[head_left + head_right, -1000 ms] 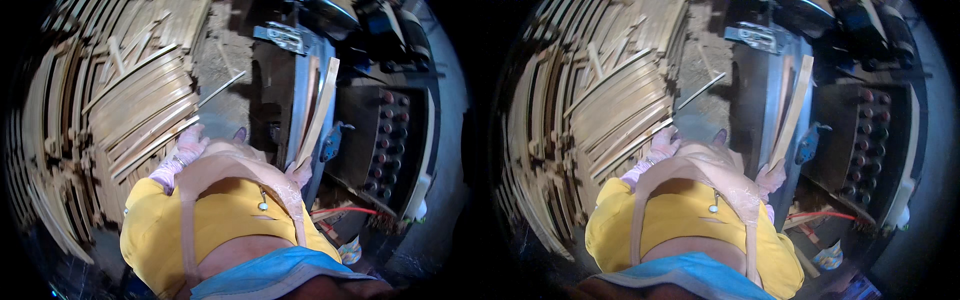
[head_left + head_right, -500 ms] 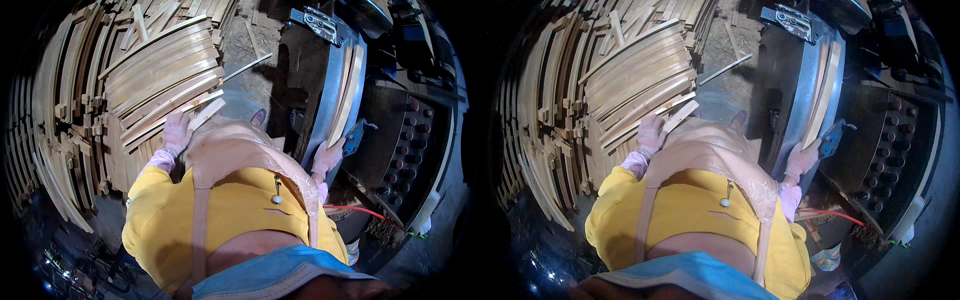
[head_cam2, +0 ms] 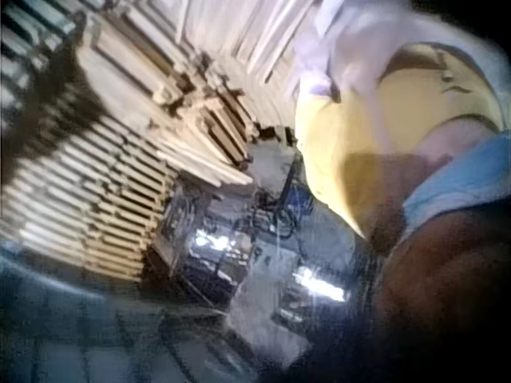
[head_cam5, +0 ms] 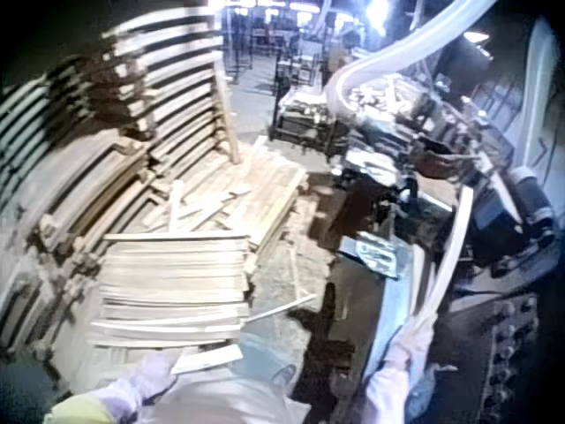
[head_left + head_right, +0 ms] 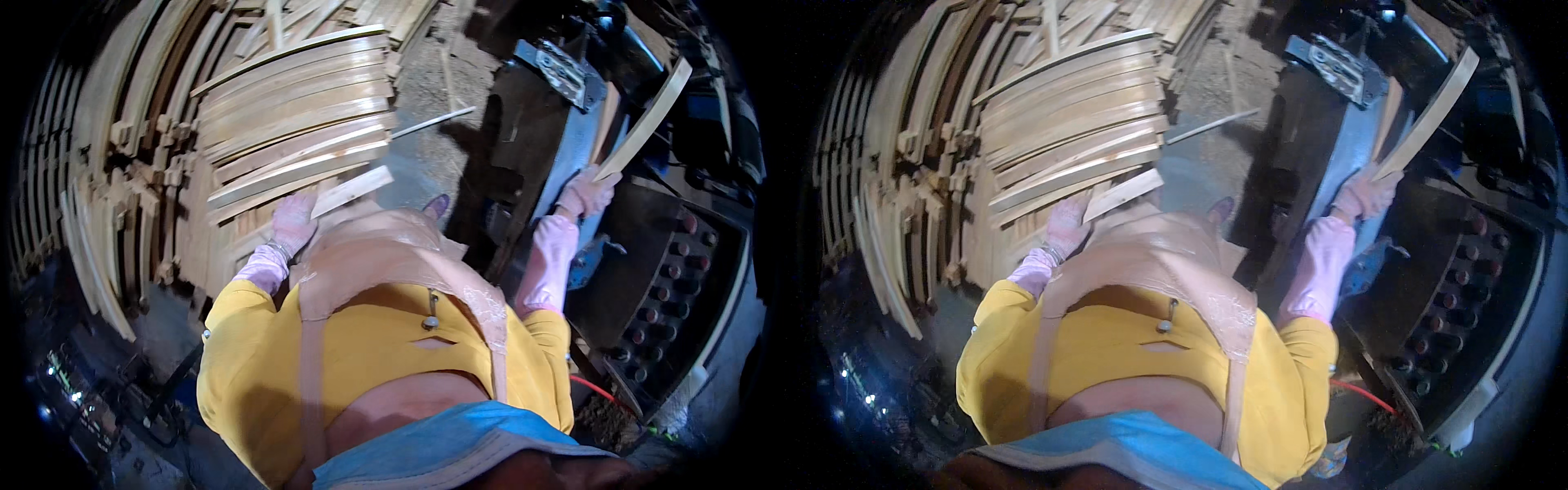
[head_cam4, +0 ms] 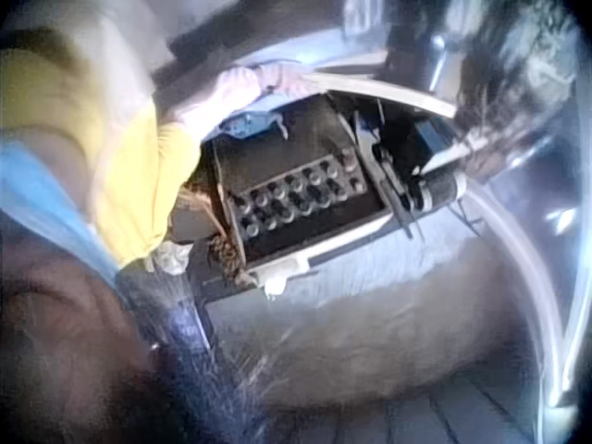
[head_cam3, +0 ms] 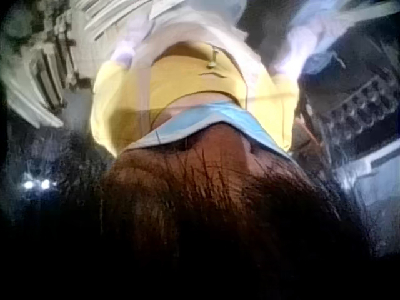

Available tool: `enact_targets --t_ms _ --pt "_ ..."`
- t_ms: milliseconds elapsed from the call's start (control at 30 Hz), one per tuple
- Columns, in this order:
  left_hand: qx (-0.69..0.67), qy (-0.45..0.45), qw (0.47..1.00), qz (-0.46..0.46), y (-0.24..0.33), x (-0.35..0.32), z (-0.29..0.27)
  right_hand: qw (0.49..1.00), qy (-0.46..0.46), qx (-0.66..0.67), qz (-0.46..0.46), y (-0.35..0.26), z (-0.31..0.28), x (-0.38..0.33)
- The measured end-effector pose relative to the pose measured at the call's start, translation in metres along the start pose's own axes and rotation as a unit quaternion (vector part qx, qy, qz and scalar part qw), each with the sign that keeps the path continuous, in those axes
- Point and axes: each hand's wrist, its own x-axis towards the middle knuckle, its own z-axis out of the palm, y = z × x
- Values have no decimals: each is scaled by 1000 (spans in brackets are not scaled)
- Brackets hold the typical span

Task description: The person handles wood slats one at a time, feeding them into a woodworking machine and then stacking them onto a large pile.

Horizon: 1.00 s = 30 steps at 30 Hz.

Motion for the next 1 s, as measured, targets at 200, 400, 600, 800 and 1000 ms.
enact_targets --t_ms 200,400,600,800,1000 --pt "114 70 991 -12 -41 31 -24 996 -66 -63 4 3 7 -18" --pt "76 41 995 -44 -54 48 -10 981 -172 -24 -88 124 -99 -166" --pt "93 12 993 -66 -35 48 -26 985 -141 -44 -85 162 -128 -212" --pt "113 -46 988 -95 -52 57 -7 969 48 24 -240 87 -51 -75" --pt "70 -26 995 -71 -49 53 -64 979 -34 7 -199 23 13 27"
